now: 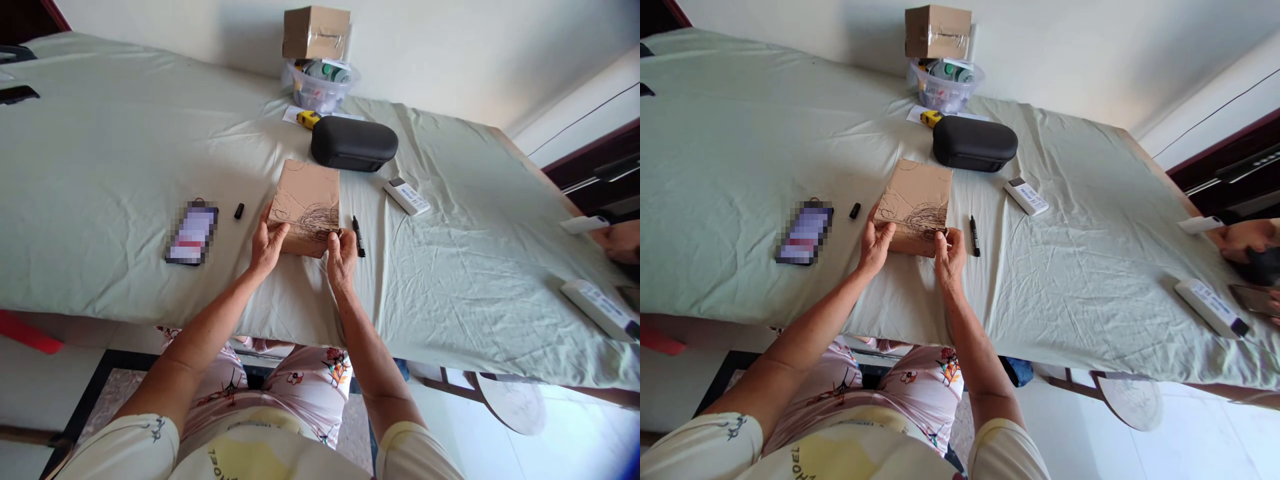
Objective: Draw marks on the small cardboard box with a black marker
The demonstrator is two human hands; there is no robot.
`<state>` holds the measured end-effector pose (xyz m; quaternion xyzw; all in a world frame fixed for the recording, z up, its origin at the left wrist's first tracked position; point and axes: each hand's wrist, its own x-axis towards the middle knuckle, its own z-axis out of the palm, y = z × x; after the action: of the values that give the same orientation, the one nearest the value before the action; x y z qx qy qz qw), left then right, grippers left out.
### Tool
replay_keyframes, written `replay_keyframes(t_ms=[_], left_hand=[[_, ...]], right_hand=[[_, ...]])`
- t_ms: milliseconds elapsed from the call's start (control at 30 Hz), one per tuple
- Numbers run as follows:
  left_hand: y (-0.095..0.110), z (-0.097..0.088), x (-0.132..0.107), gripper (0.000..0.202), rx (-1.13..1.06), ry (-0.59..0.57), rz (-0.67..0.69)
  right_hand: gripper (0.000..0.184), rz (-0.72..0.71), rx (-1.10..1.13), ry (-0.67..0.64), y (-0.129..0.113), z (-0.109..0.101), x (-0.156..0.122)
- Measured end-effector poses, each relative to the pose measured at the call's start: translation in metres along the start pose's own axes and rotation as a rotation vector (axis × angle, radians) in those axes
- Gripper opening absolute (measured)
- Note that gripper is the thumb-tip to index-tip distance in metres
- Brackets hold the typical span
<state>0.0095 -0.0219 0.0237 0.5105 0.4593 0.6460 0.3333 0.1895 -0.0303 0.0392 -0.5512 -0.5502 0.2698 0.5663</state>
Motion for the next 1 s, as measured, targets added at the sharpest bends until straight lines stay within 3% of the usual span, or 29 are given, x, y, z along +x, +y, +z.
replay_keyframes(t_ms=[267, 633, 733, 867, 1000], left_hand=[[-0.006, -0.005, 0.01, 0.083, -0.053, 0.107, -0.001], [-0.009, -0.016, 0.025, 0.067, -0.127, 0.261, -0.019], [-0.006, -0.016, 0.025, 0.068, -0.116, 0.208, -0.003], [-0.006, -0.014, 0.022, 0.078, -0.074, 0.071, 0.037], [-0.009, -0.007, 0.01, 0.093, 0.105, -0.03, 0.104]], right_hand=[[0.048, -0.036, 0.095, -0.156, 0.004, -0.003, 0.003], [0.069, -0.034, -0.008, -0.316, 0.016, -0.009, 0.01], [0.064, -0.029, -0.023, -0.329, 0.015, -0.01, 0.008], [0.056, -0.011, -0.013, -0.235, 0.016, -0.009, 0.005], [0.055, 0.021, -0.036, -0.148, 0.02, -0.004, 0.002]])
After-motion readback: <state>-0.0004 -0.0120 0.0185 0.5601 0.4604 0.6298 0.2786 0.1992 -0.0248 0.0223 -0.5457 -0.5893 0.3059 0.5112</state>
